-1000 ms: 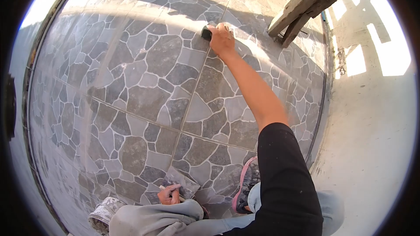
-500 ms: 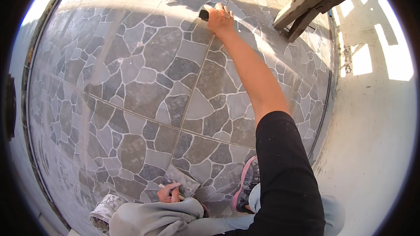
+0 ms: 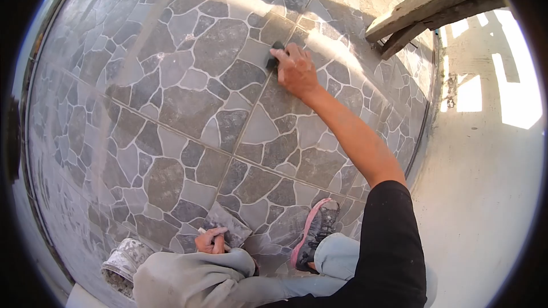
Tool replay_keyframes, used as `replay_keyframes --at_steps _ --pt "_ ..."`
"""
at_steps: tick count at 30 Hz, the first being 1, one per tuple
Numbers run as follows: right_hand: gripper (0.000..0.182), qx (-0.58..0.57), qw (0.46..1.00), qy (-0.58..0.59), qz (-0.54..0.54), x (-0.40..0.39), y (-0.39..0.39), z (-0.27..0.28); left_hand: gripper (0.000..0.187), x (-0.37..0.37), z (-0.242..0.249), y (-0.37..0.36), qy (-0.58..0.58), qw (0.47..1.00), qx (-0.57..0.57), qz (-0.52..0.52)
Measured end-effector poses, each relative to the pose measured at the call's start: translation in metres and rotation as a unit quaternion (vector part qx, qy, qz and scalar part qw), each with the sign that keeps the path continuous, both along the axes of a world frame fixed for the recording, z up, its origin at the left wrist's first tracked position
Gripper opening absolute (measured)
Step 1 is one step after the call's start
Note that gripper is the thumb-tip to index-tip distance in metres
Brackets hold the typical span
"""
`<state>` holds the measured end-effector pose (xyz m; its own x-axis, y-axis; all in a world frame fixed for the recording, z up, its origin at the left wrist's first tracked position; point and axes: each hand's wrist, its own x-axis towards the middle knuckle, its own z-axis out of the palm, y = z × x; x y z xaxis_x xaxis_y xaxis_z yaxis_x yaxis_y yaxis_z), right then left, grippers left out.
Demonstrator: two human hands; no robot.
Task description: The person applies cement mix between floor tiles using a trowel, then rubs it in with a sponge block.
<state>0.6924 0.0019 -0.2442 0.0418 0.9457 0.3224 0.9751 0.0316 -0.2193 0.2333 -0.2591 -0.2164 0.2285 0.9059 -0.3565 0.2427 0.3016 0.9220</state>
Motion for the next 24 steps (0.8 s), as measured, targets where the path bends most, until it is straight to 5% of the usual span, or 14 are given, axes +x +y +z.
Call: replay_keyframes --at_steps 2,5,10,14,17,19,21,24 --pt "0.034 0.014 0.98 -0.131 -0.151 0.069 0.057 -0.014 0.024 0.005 0.003 0.007 0.001 0.999 0.038 -0.002" --pt "0.034 -0.003 0.963 -0.084 -0.255 0.074 0.083 -0.017 0.029 -0.002 -0.009 -0.002 -0.017 0.998 0.051 -0.014" --pt "0.047 -0.007 0.998 0.043 -0.035 -0.091 -0.038 0.004 0.029 0.005 0.007 0.005 -0.016 0.998 0.057 0.005" --pt "0.055 -0.156 0.941 0.126 0.271 -0.157 -0.134 0.037 0.026 0.004 0.011 0.006 -0.004 0.999 0.035 -0.004" --pt "0.052 -0.141 0.959 0.12 0.216 -0.142 -0.114 0.034 0.024 0.006 0.012 0.006 -0.005 1.0 0.03 0.003" --pt "0.049 -0.097 0.946 0.065 0.302 -0.132 -0.078 0.017 0.024 0.005 0.013 0.007 -0.005 0.999 0.032 0.002" --pt "0.046 -0.047 0.969 0.028 0.242 -0.117 -0.012 0.013 0.023 0.003 0.015 0.007 0.008 1.0 -0.002 -0.016" --pt "0.042 0.01 0.988 -0.023 -0.152 -0.045 0.089 -0.013 0.022 0.0 0.014 0.009 0.001 1.0 0.0 -0.021"
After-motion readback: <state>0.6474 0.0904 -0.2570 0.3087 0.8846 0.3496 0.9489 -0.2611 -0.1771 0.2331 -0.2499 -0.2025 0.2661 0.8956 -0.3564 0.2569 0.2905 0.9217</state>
